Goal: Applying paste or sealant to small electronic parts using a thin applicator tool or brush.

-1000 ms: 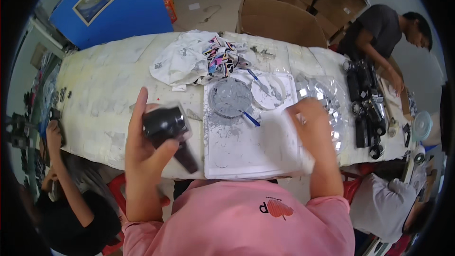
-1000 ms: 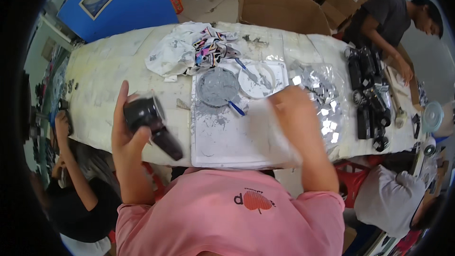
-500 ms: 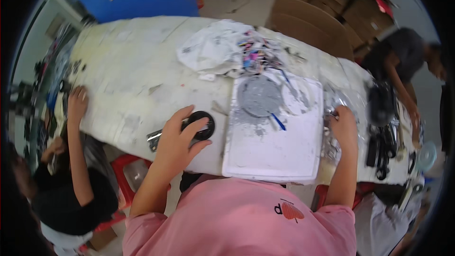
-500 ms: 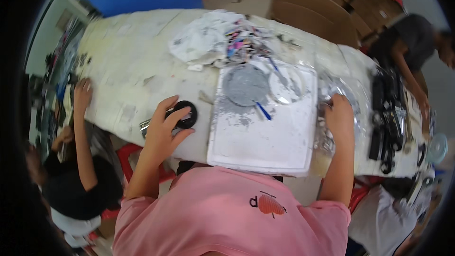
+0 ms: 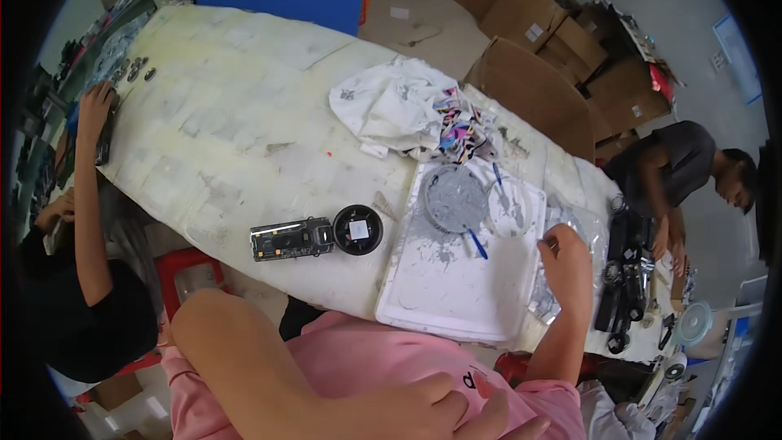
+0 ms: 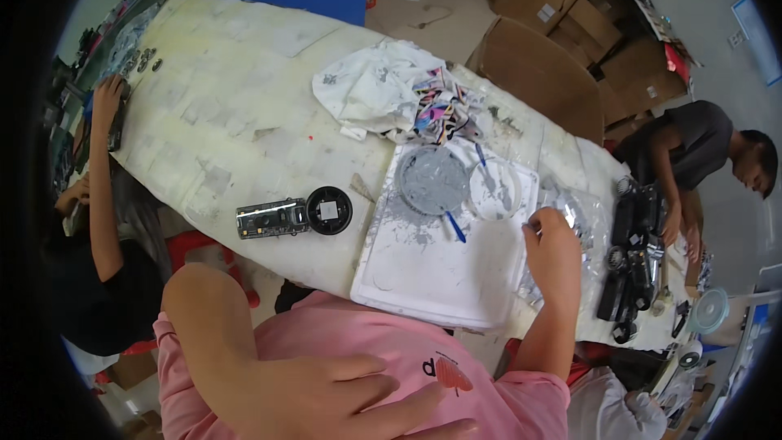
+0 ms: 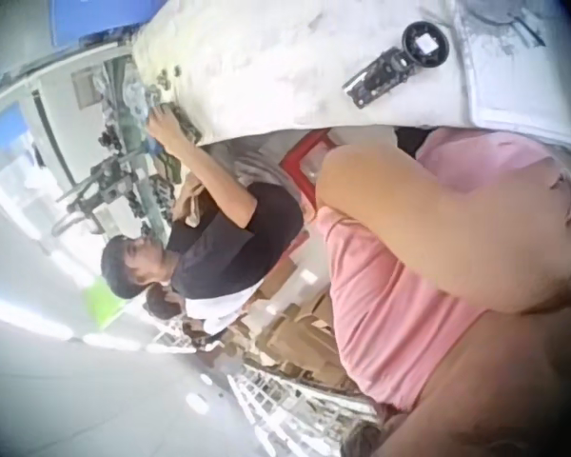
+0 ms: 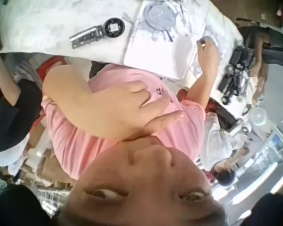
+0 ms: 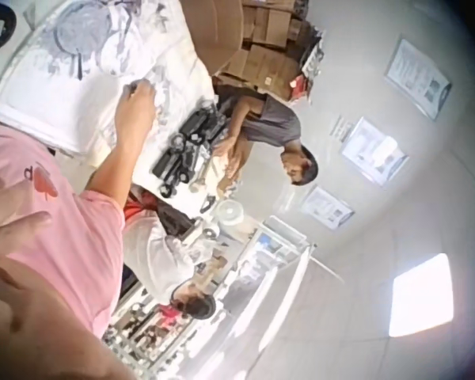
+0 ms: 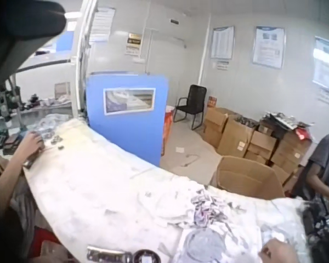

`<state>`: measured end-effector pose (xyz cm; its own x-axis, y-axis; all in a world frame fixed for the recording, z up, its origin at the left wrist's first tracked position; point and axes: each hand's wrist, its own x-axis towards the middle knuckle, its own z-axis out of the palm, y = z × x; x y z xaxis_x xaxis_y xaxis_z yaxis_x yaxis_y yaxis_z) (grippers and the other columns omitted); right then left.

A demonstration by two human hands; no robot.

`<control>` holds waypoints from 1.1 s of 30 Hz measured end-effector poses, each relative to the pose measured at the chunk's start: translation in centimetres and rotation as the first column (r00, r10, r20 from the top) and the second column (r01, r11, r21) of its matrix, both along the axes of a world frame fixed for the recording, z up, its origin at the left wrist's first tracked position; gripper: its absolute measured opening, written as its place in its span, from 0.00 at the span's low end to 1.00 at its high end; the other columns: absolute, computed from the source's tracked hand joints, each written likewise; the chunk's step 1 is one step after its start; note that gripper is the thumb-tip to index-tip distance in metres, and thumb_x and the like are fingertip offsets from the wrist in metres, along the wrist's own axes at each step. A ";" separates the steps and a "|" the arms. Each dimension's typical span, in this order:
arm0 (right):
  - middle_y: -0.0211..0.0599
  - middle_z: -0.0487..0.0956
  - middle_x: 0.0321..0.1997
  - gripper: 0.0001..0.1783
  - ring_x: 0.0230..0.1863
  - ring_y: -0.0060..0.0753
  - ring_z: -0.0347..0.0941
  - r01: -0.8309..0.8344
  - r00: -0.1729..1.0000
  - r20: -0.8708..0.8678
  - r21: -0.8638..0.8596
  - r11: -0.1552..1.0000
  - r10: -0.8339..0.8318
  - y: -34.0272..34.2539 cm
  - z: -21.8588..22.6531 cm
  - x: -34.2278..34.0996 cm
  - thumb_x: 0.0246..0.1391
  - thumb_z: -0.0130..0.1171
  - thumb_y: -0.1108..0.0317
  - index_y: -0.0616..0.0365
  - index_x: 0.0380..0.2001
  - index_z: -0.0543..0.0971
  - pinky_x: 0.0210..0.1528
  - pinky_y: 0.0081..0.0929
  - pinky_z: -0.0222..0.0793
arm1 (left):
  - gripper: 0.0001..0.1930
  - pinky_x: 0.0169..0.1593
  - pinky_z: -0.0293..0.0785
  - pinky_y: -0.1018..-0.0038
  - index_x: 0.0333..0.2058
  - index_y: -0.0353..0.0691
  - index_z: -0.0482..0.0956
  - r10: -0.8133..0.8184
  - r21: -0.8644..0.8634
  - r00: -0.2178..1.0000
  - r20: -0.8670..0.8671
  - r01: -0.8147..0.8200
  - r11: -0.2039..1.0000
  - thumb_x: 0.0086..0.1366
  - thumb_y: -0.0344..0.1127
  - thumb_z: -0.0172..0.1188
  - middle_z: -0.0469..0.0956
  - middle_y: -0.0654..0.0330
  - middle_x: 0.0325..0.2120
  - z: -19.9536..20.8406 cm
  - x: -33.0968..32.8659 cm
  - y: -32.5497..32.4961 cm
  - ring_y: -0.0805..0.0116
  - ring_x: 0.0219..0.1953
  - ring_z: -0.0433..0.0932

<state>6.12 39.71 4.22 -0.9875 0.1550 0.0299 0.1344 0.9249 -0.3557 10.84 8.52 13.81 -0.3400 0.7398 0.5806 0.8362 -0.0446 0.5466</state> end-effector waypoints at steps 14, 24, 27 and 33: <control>0.43 0.77 0.26 0.07 0.24 0.36 0.72 -0.007 0.987 -0.161 -0.069 0.998 -0.004 -0.5 0.0 1.5 0.48 0.63 0.78 0.66 0.31 0.75 0.29 0.31 0.67 | 0.16 0.41 0.71 0.69 0.42 0.42 0.80 0.005 -0.319 0.980 -0.200 -0.070 0.945 0.56 0.39 0.55 0.78 0.57 0.43 -0.7 0.4 1.3 0.65 0.44 0.76; 0.37 0.76 0.30 0.06 0.28 0.28 0.73 -0.354 0.934 -0.210 -0.449 0.821 0.288 -7.2 0.4 -0.4 0.49 0.64 0.78 0.63 0.32 0.78 0.29 0.22 0.68 | 0.32 0.53 0.68 0.59 0.55 0.44 0.73 0.742 -0.332 0.668 0.052 -0.689 0.644 0.50 0.41 0.71 0.69 0.53 0.51 -13.6 -6.7 -5.4 0.50 0.50 0.70; 0.38 0.76 0.31 0.06 0.29 0.32 0.74 -0.457 0.886 -0.181 -0.507 0.731 0.428 -9.5 -0.1 -1.4 0.50 0.64 0.76 0.63 0.33 0.79 0.29 0.24 0.69 | 0.33 0.52 0.68 0.59 0.56 0.47 0.71 0.635 -0.370 0.756 0.162 -0.550 0.749 0.50 0.40 0.71 0.69 0.52 0.52 -14.1 -6.9 -5.7 0.50 0.50 0.70; 0.38 0.77 0.31 0.07 0.29 0.31 0.73 -0.565 0.818 -0.234 -0.499 0.657 0.525 -12.7 -0.3 -2.1 0.49 0.64 0.79 0.63 0.34 0.79 0.30 0.24 0.68 | 0.33 0.52 0.70 0.60 0.55 0.49 0.72 0.584 -0.305 0.797 0.154 -0.524 0.795 0.48 0.34 0.72 0.70 0.50 0.52 -13.9 -6.9 -6.3 0.50 0.52 0.72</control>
<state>3.97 26.98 3.96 -0.8987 -0.4004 0.1789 -0.3738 0.4863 -0.7898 3.98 2.20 -0.09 -0.8332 0.4839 0.2676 0.5254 0.5418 0.6560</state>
